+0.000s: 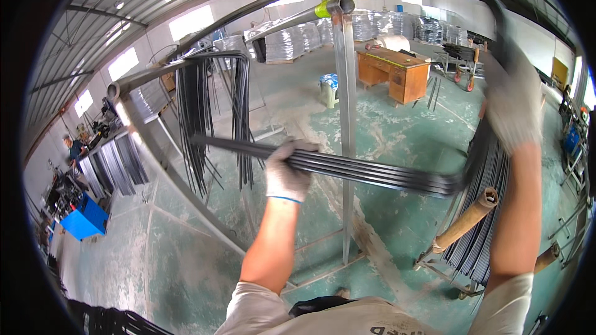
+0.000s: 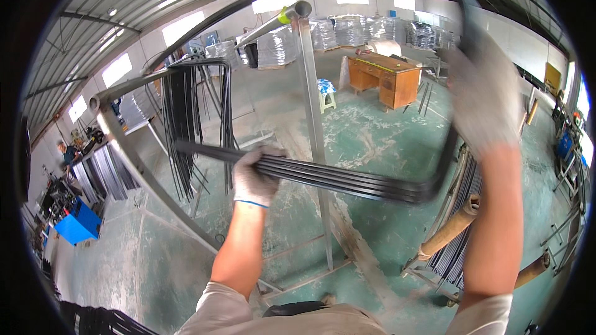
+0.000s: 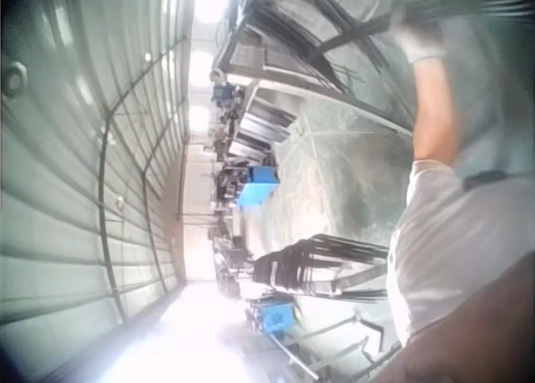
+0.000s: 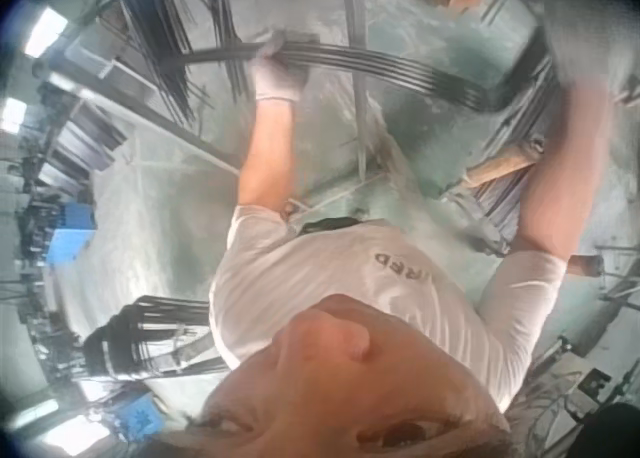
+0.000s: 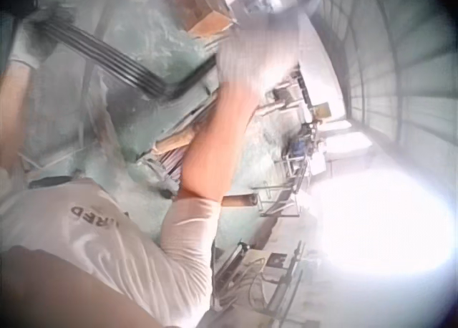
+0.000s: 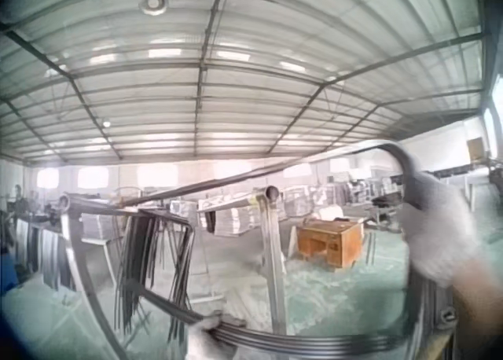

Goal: The person repeatedly picks up bundles of straight metal rods, feeds them into a yellow and white bending machine, and removes the bent rods. The bent rods are then placed onto a nearby rack. The process is repeated continuously throughout the clip.

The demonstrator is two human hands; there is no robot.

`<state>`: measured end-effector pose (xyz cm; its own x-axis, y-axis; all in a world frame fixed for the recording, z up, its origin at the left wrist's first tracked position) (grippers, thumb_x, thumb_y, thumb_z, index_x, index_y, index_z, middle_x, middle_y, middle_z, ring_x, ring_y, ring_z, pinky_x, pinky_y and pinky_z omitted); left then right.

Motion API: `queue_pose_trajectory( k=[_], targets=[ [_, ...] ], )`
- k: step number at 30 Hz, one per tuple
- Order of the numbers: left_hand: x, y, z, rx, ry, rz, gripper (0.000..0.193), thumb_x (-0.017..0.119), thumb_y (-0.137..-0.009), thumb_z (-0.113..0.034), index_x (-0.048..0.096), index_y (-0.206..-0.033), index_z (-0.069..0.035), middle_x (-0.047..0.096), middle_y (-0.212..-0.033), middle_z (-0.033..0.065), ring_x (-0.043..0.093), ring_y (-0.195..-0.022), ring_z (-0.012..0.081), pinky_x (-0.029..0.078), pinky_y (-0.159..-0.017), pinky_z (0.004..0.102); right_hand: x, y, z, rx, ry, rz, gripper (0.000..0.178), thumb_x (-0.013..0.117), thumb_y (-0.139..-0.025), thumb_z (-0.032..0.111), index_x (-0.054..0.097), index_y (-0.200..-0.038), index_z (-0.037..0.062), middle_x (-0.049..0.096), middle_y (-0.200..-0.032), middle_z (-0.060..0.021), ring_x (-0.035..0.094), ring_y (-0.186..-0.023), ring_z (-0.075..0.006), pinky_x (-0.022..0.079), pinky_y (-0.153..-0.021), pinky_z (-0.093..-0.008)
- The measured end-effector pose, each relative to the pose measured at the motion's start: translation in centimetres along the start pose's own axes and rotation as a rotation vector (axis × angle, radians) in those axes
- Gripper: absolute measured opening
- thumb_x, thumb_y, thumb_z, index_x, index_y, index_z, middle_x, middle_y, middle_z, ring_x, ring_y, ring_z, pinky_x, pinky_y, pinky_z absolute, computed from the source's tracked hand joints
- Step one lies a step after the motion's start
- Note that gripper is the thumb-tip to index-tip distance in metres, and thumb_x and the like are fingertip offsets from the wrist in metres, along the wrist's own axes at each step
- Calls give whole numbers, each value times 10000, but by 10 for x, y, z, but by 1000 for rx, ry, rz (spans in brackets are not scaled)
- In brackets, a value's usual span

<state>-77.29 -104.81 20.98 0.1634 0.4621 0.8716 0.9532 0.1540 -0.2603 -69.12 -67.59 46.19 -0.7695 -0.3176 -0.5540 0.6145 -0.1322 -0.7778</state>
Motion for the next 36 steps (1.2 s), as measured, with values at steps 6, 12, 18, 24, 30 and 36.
queue_pose_trajectory(
  k=[6, 12, 18, 24, 30, 36],
  targets=[
    [-47, -89, -115, 283, 142, -42, 189, 545, -1016, -47, 674, -975, 85, 751, -1036, 236, 726, -1072, 392, 542, -1144, 611, 70, -116, 240, -555, -390, 39, 251, 659, -924, 170, 846, -1021, 34, 809, -1049, -247, 803, -996, -408, 653, -899, -470],
    [-178, -131, -191, 148, -27, -201, 310, 609, -1003, -116, 674, -1256, 52, 747, -1269, 185, 705, -1195, 317, 515, -1135, 521, 168, -3, 257, -875, -556, -85, 198, 714, -840, 258, 783, -886, 78, 740, -863, -117, 733, -879, -307, 606, -837, -494],
    [-191, -47, -76, 265, 145, -759, 492, 690, -1004, -311, 696, -1436, -76, 752, -1324, 124, 692, -1232, 282, 518, -1123, 493, 305, 219, 3, -709, -798, 377, 195, 685, -899, 260, 713, -1017, 107, 710, -979, -54, 687, -945, -274, 566, -833, -459],
    [-337, 100, 173, -811, -399, -601, 232, 632, -1072, -253, 697, -994, -44, 699, -924, 103, 705, -908, 275, 596, -881, 463, 243, 431, -346, 933, -38, 642, 420, 804, -953, 262, 746, -1337, 104, 788, -1220, -189, 754, -1134, -403, 601, -990, -487],
    [-99, 77, 404, -829, -922, -183, 233, 702, -1077, -264, 650, -1113, -40, 690, -974, 99, 662, -857, 237, 552, -832, 414, 111, 641, -566, 1731, 694, 581, 602, 828, -918, 315, 618, -1437, 96, 673, -1399, -187, 652, -1328, -396, 559, -1094, -513],
    [135, 14, 619, -404, -1436, 395, 240, 624, -1129, -190, 620, -1257, 13, 683, -1086, 120, 671, -973, 210, 546, -945, 382, 95, 749, -710, 2022, 494, 624, 461, 728, -964, 234, 652, -1387, 66, 671, -1427, -234, 640, -1369, -383, 524, -1151, -490]
  ],
)
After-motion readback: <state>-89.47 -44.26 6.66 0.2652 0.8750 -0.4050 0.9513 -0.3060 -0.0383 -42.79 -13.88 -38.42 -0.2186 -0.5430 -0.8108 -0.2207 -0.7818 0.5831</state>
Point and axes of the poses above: each hand's wrist, its own y-axis away from the middle knuckle, its own x-axis out of the palm, z = x × y, the point moved 2 cm from there along -y, towards the middle knuckle
